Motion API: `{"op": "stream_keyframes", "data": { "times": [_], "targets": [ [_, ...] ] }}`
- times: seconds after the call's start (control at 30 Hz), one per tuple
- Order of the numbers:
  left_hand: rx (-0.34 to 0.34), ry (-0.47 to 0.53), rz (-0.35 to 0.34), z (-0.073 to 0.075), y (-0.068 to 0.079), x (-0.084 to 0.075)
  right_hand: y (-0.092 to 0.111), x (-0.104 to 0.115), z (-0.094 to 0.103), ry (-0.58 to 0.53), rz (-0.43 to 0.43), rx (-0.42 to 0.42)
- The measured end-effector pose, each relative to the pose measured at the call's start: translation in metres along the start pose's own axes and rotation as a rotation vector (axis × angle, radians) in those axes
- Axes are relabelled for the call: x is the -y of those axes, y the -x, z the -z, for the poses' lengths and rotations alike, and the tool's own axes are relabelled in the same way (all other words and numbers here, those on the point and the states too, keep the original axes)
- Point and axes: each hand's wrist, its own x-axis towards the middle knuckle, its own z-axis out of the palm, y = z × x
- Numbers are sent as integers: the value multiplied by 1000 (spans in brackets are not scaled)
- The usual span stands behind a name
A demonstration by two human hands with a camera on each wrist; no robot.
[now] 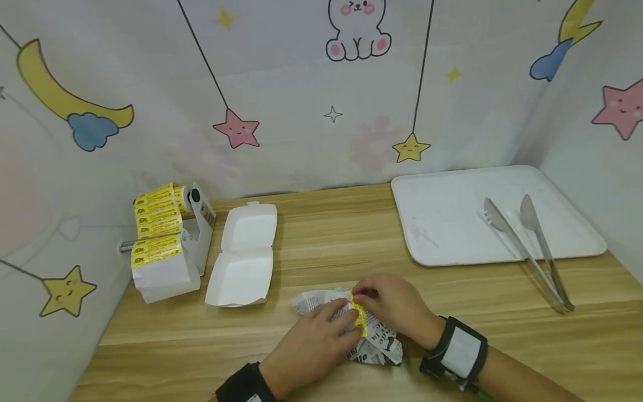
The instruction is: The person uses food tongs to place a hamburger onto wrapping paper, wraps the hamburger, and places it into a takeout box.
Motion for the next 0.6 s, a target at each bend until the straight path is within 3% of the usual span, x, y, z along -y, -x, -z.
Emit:
{"op": "stream_keyframes", "data": {
  "times": [0.23,0.37,0.6],
  "targets": [
    [-10,79,59,1,0,0,9,-10,10,-31,140,165],
    [-21,135,112,1,1,0,10,-13,13,-68,142,225],
    [-49,230,161,1,2,2,10,-4,14,-22,84,223]
  ]
}}
